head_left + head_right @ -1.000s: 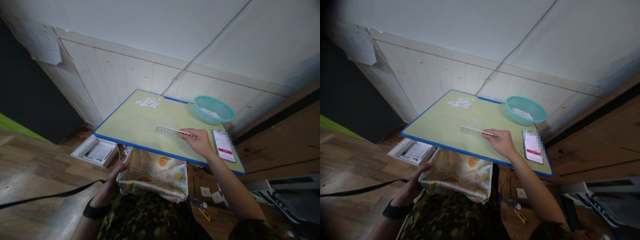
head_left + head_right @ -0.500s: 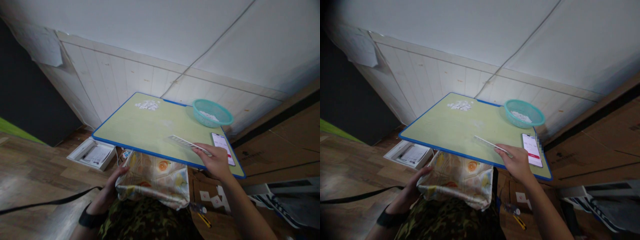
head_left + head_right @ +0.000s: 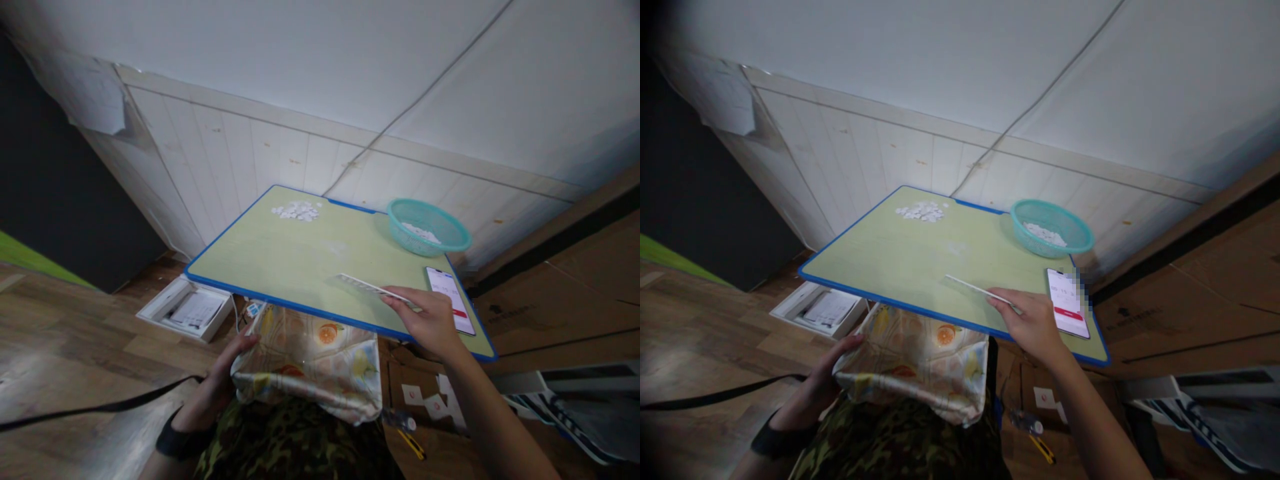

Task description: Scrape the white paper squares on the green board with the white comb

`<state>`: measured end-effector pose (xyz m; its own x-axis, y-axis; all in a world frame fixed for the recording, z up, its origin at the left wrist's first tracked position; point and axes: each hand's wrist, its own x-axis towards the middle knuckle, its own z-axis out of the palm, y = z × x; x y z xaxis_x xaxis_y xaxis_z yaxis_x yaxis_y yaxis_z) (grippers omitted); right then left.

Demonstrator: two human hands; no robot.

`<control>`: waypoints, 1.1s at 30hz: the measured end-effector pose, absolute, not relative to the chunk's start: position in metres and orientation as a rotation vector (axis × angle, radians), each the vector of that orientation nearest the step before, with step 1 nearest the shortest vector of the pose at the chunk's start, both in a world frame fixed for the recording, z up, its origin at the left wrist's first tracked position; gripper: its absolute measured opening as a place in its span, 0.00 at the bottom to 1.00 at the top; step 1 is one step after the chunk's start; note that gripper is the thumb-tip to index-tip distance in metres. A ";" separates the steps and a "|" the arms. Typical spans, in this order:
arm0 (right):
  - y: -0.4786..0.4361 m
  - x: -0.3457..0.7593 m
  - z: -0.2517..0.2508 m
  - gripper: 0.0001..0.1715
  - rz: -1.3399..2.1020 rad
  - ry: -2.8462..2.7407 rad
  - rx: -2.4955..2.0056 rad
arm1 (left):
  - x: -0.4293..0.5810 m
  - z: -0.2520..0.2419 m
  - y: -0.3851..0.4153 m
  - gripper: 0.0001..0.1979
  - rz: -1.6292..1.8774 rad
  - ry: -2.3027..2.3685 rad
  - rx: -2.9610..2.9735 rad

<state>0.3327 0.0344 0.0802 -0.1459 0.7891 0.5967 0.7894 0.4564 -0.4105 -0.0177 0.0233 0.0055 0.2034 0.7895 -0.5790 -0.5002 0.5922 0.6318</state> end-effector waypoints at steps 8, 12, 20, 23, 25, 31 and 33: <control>0.027 0.328 0.083 0.12 0.092 -2.011 -1.274 | -0.021 0.002 0.024 0.27 0.903 0.972 0.442; 0.026 0.327 0.084 0.11 0.098 -1.975 -1.291 | -0.021 0.005 0.023 0.28 0.905 0.974 0.396; 0.018 0.324 0.083 0.14 0.159 -2.021 -1.254 | -0.020 0.013 0.024 0.29 0.875 1.047 0.377; 0.015 0.324 0.085 0.16 0.142 -2.062 -1.246 | -0.023 0.009 0.024 0.28 0.895 1.068 0.406; 0.013 0.325 0.087 0.17 0.123 -2.079 -1.232 | -0.024 0.006 0.024 0.27 0.923 1.038 0.433; 0.004 0.325 0.093 0.19 0.068 -2.097 -1.195 | -0.024 0.005 0.024 0.25 0.935 0.981 0.444; 0.001 0.324 0.096 0.20 0.069 -2.103 -1.180 | -0.024 0.007 0.023 0.25 0.934 0.998 0.430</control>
